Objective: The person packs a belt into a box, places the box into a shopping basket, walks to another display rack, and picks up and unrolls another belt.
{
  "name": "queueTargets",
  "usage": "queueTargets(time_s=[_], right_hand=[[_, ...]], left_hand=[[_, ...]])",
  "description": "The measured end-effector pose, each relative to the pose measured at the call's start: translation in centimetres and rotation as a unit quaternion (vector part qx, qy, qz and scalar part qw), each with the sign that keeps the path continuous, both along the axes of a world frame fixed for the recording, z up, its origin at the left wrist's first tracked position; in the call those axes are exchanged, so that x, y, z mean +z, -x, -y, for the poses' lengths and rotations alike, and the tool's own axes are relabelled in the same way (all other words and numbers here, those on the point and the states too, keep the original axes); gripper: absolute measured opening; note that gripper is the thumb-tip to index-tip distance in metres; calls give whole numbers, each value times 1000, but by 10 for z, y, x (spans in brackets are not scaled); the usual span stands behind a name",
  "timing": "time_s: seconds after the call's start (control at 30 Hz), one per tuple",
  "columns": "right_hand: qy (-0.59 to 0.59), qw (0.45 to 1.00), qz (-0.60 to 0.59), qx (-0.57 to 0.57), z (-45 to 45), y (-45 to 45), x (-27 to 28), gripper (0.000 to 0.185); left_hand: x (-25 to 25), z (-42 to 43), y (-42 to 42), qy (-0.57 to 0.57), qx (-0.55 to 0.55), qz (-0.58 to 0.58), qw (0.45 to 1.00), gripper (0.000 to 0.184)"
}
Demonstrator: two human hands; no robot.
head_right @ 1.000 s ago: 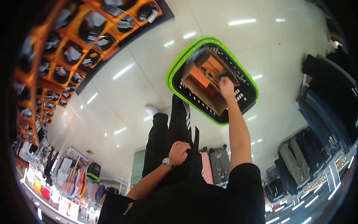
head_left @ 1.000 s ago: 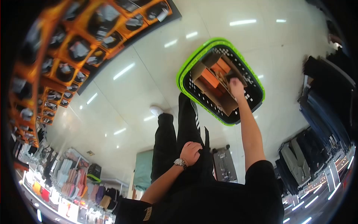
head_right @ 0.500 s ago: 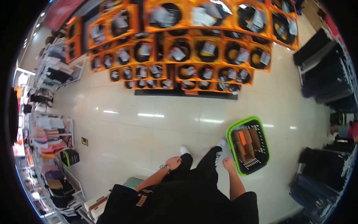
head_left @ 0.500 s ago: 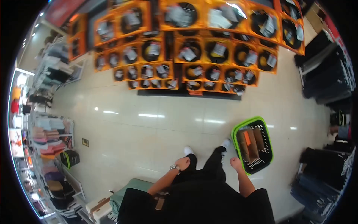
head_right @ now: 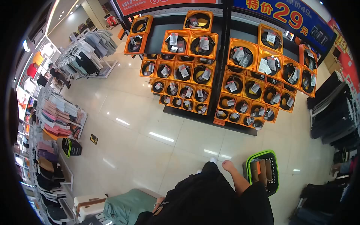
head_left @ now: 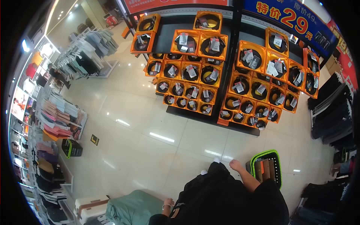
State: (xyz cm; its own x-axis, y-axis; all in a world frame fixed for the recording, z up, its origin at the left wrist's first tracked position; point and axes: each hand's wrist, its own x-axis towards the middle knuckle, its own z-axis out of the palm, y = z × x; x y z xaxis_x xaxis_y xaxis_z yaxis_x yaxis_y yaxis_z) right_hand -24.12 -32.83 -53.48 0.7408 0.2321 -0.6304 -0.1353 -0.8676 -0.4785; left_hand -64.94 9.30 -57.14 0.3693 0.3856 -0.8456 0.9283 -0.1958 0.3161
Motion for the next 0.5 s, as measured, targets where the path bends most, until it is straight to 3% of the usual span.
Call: queueTargets(time_s=[0.13,0.27,0.3,0.37,0.47,0.5], right_hand=[[-5,999,36,9,-8,-9,-19,22],[-1,992,-126,22,-42,-20,-22,27],[-4,989,-145,18,-51,-21,-23,30],[32,984,-95,145,-69,-30,-20,33],[9,979,-52,199,-85,-52,-35,34],[12,984,-121,129,-100,-67,-9,29]], left_hand=[[8,33,-32,31,6,36,999,23],[6,38,-80,50,20,61,997,24],[8,29,-90,50,24,62,997,25],[6,10,-108,49,31,62,996,25],[8,-36,-136,34,35,55,997,27],[10,-53,-146,25,34,55,998,27]])
